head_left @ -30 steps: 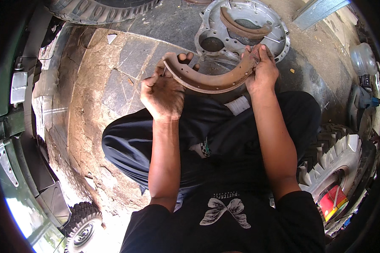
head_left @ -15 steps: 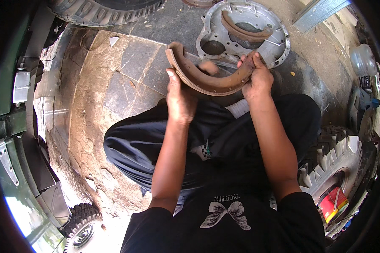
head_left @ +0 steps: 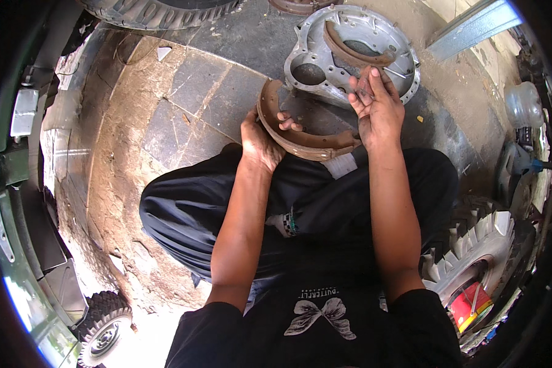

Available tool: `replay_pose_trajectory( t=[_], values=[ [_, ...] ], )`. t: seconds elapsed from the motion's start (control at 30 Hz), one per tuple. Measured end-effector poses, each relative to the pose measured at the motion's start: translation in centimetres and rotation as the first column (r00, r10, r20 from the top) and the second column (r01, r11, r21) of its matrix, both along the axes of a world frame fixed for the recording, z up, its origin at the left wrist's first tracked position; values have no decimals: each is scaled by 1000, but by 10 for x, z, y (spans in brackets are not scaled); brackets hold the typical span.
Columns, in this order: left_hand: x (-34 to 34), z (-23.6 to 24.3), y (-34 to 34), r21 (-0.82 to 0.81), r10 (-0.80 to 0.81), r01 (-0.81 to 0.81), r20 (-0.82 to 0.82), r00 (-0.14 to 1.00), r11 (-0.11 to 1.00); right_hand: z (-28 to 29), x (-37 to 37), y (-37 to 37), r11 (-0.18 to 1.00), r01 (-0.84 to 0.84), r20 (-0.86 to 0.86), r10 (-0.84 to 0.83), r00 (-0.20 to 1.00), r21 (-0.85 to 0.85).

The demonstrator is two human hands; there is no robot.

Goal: The person sits on the floor and uses hands to manipulate brake shoes and a brake drum, repeatedly pressing and adjusting the curved brake components. The person handles the brake shoes one at a time, aligning them with the drum and pressing into place.

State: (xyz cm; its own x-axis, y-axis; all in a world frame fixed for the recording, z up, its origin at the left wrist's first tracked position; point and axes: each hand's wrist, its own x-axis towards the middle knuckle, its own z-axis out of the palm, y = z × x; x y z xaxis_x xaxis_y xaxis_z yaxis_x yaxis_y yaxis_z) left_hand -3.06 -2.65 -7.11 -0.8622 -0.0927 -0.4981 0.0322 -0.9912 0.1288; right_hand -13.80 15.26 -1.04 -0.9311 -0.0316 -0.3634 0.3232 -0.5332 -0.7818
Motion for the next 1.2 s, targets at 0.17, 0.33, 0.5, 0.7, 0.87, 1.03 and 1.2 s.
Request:
replay_pose_trajectory(
  t=[0.17,0.33,0.5,0.7,0.87,1.03,1.2],
  values=[
    [-24,-2,18,-127,-76,80,33,997,989,-9,-7,3,985,-95,-19,99,995,142],
    [-35,-23,23,-222,-101,134,152,983,966,-19,-39,-20,655,-135,-300,507,808,743],
    [-38,-30,29,-294,-83,154,243,967,943,-78,-49,-49,559,-133,-260,567,781,819],
    [-41,-23,30,-357,-52,209,402,914,910,-79,-35,-81,411,-90,-185,582,792,907],
    [-44,-25,33,-350,-49,222,440,897,910,-92,-39,-84,487,-87,-208,519,829,869],
    [-47,-17,31,-344,-61,236,451,890,909,-81,-48,-86,369,9,-218,528,821,929],
    [-46,-18,30,-323,-55,234,478,876,917,-83,-27,-80,393,-140,-108,546,831,909]
  ],
)
